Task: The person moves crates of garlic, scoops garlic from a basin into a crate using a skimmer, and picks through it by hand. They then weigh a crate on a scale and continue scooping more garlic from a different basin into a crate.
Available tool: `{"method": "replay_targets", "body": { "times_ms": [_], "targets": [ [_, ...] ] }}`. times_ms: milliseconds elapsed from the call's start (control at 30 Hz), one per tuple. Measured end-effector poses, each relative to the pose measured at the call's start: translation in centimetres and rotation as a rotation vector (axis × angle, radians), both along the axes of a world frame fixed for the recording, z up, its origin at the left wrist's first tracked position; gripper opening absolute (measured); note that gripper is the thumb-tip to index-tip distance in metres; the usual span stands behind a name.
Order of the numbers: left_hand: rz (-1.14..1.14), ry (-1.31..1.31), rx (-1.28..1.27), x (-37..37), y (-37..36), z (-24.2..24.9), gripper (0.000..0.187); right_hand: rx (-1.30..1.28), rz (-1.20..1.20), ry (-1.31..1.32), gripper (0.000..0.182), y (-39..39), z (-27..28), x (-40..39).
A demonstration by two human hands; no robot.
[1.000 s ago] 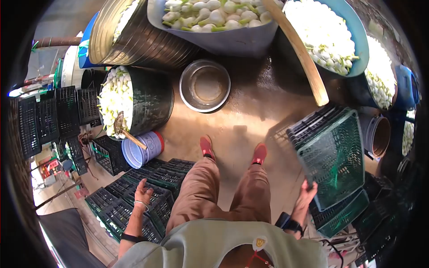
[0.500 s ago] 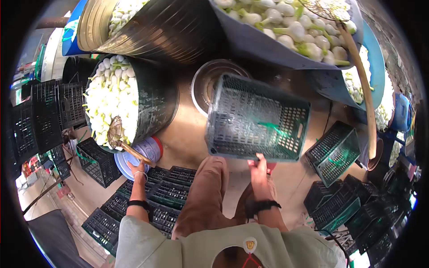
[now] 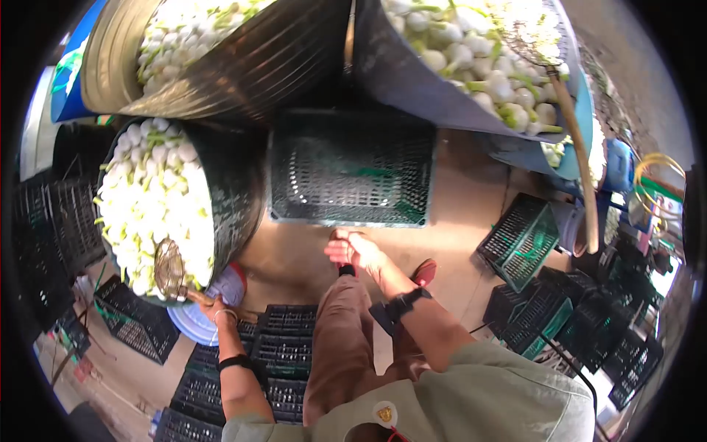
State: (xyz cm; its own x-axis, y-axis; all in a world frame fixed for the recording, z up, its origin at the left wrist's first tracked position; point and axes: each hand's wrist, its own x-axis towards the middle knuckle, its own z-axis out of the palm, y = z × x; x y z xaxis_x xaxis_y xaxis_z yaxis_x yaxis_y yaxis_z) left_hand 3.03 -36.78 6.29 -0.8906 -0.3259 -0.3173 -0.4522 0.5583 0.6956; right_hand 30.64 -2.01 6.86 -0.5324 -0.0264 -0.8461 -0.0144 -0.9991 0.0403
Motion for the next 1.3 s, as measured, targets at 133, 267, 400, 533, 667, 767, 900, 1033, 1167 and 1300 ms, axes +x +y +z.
{"method": "replay_targets", "body": {
  "times_ms": [133, 267, 400, 533, 667, 767, 900, 1033, 1167, 1300],
  "targets": [
    [-0.061, 0.097, -0.102, -0.8, 1.3, 2.0, 0.058, 1.201, 0.323, -0.216, 0.040, 9.2, 17.5, 1.7],
    [0.157, -0.148, 0.136, -2.9, 0.0, 7.6, 0.013, 2.143, 0.485, -0.941, 0.040, 23.4, 31.6, 11.1],
    [0.250, -0.205, 0.514, -3.3, 1.7, 16.8, 0.022, 1.626, 1.143, -1.380, 0.078, 34.5, 29.7, 28.6],
    [0.047, -0.122, 0.673, -0.9, 6.8, 29.6, 0.034, 0.876, 0.537, -0.514, 0.039, 31.9, 28.3, 30.0],
    [-0.238, -0.058, 0.658, 0.3, 14.7, 39.0, 0.041, 0.752, 0.139, -0.100, 0.051, 26.5, 31.2, 19.2],
    [-0.368, -0.007, 0.689, -1.0, 20.9, 41.9, 0.039, 0.903, -0.049, -0.061, 0.051, 24.8, 34.7, 13.9],
    [-0.483, -0.015, 0.730, -5.1, 28.8, 42.5, 0.027, 1.217, 0.166, -0.051, 0.063, 21.3, 36.6, 12.8],
    [-0.522, -0.245, 0.766, -13.2, 38.1, 39.8, 0.025, 1.030, 0.128, 0.217, 0.048, 23.1, 43.6, 1.7],
    [-0.443, -0.410, 0.658, -22.4, 47.5, 32.1, 0.017, 1.107, 0.356, -0.008, 0.033, 26.5, 44.4, -14.7],
    [-0.501, -0.342, 0.445, -31.8, 53.1, 24.3, 0.032, 1.209, 0.758, -0.333, 0.036, 30.7, 41.6, -25.0]
  ]
}}
